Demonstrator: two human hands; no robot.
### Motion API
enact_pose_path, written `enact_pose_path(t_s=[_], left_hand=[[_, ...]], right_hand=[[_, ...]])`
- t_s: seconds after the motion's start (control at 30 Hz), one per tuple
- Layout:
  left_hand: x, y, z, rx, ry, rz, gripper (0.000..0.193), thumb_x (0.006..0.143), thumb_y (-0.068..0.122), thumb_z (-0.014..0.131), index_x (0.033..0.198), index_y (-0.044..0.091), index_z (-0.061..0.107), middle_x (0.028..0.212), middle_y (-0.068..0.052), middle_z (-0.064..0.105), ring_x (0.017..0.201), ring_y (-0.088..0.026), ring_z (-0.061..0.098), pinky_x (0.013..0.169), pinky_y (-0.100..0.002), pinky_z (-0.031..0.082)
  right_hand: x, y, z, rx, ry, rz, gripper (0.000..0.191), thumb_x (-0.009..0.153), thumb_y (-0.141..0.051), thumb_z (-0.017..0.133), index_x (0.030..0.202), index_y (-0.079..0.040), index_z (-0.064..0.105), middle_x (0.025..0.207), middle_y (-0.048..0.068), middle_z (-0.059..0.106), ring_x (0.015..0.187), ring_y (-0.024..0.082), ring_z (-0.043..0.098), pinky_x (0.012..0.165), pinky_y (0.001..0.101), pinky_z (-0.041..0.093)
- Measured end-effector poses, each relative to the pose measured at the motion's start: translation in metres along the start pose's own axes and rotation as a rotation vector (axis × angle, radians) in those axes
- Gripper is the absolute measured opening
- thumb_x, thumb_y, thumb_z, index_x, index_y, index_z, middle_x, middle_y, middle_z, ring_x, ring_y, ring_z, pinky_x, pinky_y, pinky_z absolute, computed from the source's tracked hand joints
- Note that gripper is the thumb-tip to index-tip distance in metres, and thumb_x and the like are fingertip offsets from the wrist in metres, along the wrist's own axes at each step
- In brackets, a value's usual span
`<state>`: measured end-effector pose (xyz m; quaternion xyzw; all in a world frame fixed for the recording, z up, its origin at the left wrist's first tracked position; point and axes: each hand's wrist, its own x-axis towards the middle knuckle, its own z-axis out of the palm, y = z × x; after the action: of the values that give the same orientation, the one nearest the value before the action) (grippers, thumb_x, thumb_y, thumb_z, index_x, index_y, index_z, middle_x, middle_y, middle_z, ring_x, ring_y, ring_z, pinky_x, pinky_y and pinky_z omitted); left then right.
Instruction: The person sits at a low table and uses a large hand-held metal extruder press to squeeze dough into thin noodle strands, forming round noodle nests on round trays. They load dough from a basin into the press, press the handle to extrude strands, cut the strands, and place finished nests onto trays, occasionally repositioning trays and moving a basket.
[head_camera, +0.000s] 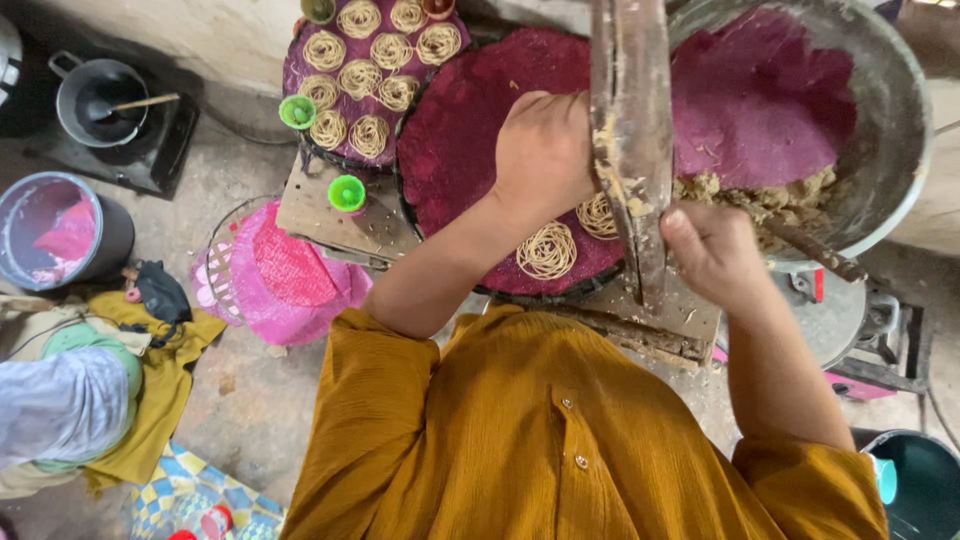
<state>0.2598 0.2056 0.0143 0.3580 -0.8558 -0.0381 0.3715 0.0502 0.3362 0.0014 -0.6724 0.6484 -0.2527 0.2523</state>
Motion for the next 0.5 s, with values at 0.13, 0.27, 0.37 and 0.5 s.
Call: enact_pose_path(t_s=[0.13, 0.27, 0.37, 0.5], left_hand=[[0.030, 0.031, 0.008, 0.074, 0.162, 0.349, 0.016, 0.083, 0.017, 0.071, 0.092, 0.013, 0.058, 0.081, -0.001, 0.060, 0.074, -0.020, 0.063, 0.079, -0.038, 0.049], [0.057, 0.065, 0.017, -0.182, -0.035, 0.346, 0.021, 0.079, 0.025, 0.071, 0.088, 0.007, 0.064, 0.074, -0.006, 0.066, 0.062, -0.025, 0.066, 0.063, -0.041, 0.050], [0.070, 0.073, 0.018, -0.382, -0.303, 0.394, 0.022, 0.074, 0.027, 0.071, 0.091, 0.012, 0.070, 0.078, -0.007, 0.071, 0.067, -0.026, 0.070, 0.061, -0.041, 0.053], [0.062, 0.071, 0.013, -0.181, -0.663, 0.543, 0.011, 0.086, 0.019, 0.065, 0.089, 0.011, 0.071, 0.074, -0.008, 0.070, 0.071, -0.026, 0.070, 0.064, -0.044, 0.052]], right_hand=[[0.030, -0.027, -0.079, -0.341, 0.552, -0.508, 0.047, 0.119, -0.039, 0.049, 0.141, 0.003, 0.052, 0.117, 0.015, 0.061, 0.103, 0.028, 0.060, 0.094, 0.0470, 0.052], [0.015, -0.075, -0.115, -0.623, 0.669, -0.599, 0.050, 0.110, -0.026, 0.059, 0.148, 0.005, 0.048, 0.127, 0.021, 0.056, 0.120, 0.030, 0.054, 0.103, 0.0437, 0.046], [-0.010, -0.106, -0.113, -0.941, 0.717, -0.659, 0.059, 0.093, -0.026, 0.080, 0.134, 0.012, 0.062, 0.117, 0.025, 0.060, 0.115, 0.035, 0.060, 0.099, 0.0475, 0.052], [-0.043, -0.108, -0.120, -0.356, 0.271, -0.260, 0.041, 0.093, -0.029, 0.072, 0.111, 0.006, 0.061, 0.098, 0.008, 0.071, 0.085, 0.017, 0.068, 0.083, 0.0474, 0.051]])
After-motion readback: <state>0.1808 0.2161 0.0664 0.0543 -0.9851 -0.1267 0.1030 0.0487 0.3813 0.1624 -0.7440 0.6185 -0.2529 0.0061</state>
